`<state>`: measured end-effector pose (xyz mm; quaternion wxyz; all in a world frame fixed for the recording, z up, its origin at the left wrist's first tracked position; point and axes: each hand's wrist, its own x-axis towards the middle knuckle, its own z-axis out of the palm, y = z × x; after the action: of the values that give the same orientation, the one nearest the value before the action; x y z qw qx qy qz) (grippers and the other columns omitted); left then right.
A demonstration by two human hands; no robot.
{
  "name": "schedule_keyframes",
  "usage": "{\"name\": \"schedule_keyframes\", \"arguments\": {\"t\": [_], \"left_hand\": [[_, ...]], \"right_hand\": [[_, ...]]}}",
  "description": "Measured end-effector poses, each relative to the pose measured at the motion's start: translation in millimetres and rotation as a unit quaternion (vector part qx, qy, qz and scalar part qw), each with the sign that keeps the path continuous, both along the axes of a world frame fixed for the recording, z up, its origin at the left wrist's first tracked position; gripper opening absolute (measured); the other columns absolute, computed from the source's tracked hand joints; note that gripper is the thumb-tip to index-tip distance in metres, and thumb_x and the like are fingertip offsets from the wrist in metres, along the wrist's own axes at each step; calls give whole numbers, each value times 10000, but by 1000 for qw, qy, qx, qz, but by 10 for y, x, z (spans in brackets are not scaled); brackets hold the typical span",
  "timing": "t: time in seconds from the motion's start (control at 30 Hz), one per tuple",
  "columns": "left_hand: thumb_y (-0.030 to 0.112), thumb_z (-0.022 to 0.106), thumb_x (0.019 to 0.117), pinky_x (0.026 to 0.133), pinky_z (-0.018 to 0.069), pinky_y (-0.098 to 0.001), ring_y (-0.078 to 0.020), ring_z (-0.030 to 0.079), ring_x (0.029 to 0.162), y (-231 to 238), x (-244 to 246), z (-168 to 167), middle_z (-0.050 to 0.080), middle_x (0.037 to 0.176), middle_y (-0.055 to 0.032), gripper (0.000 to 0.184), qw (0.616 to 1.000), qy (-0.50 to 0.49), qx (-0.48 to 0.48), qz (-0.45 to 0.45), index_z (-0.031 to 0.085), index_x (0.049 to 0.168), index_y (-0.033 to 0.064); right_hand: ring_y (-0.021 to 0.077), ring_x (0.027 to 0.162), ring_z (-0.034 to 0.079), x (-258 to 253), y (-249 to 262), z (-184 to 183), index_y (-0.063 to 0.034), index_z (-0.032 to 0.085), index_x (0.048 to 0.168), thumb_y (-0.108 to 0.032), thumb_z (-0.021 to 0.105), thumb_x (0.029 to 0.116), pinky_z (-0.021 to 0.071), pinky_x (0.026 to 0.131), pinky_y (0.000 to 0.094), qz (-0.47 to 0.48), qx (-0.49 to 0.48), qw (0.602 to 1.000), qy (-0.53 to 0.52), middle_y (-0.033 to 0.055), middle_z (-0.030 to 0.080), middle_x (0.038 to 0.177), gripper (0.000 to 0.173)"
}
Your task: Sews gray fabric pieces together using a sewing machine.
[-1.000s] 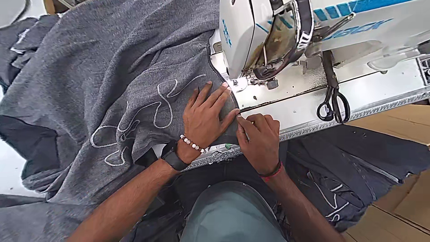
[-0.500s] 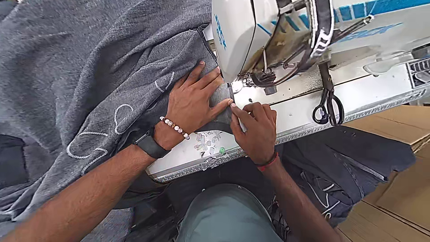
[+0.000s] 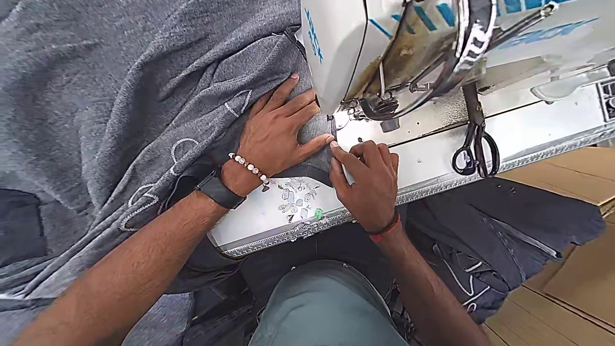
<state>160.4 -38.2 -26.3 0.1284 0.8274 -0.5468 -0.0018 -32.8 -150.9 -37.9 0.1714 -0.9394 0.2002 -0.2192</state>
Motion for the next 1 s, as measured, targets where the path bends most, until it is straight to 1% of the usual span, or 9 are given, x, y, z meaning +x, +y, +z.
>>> {"name": "schedule_keyframes", "arguments": {"t": [0.13,0.2,0.27,0.33,0.43,0.6,0.77,0.87,1.0], "left_hand": [[722,434,966,1200,293,-522,-243,355,1521,-1,-33,11,553,1523,65,638,1000,-4,2,14,648,1360,269],[724,425,967,1212,271,-529,-247,346,1526,-4,-47,10,547,1530,58,649,1000,-3,4,18,647,1364,262],[726,423,967,1216,262,-526,-245,339,1529,-8,-49,3,541,1535,58,652,1000,-6,6,22,647,1365,260],[727,424,965,1217,265,-520,-239,339,1529,-4,-63,-6,540,1536,62,651,1000,-9,8,25,647,1362,261],[725,427,966,1209,278,-520,-235,352,1523,-10,-63,-1,547,1528,73,644,999,-16,1,30,642,1375,278],[712,426,971,1208,271,-529,-239,337,1530,-18,-66,11,523,1551,75,644,999,-16,6,44,600,1430,294],[684,446,982,1220,245,-562,-280,307,1542,19,-101,13,506,1567,28,652,1000,5,1,29,613,1425,236],[690,451,977,1225,238,-556,-278,291,1548,28,-124,27,498,1574,30,658,1000,5,4,29,619,1417,231],[684,459,974,1226,232,-556,-274,289,1549,21,-120,22,493,1577,36,656,999,3,4,42,602,1434,239]], "right_hand": [[208,925,567,-52,-116,112,-239,773,1226,-308,633,972,425,768,416,49,90,994,35,26,633,973,298],[172,944,680,-178,-406,343,-147,786,1097,-245,651,969,580,779,382,45,141,989,29,49,715,1028,210],[203,986,704,-378,-855,583,-60,720,1204,-211,582,1036,602,812,386,-41,82,996,17,130,707,1149,265],[265,1105,666,-620,-1416,680,-113,666,1321,-253,503,1058,559,884,454,-141,-16,989,40,154,664,1259,340],[309,1259,606,-679,-2014,628,-157,710,1236,-292,470,1038,472,1025,525,-240,-88,964,70,142,664,1318,339],[413,1086,645,-755,-2026,323,-130,717,1176,-257,463,1038,503,837,607,-223,-125,964,78,203,673,1173,315],[414,1056,659,-791,-1848,265,-108,701,1213,-256,460,1043,514,783,621,-219,-99,968,79,199,665,1211,329],[346,1239,622,-739,-1866,297,-147,679,1320,-281,477,1027,505,943,586,-239,-81,964,79,130,643,1373,380],[295,1428,475,-744,-1725,383,-106,619,1385,-269,526,1023,403,1157,468,-207,-63,976,4,145,557,1483,408]]}}
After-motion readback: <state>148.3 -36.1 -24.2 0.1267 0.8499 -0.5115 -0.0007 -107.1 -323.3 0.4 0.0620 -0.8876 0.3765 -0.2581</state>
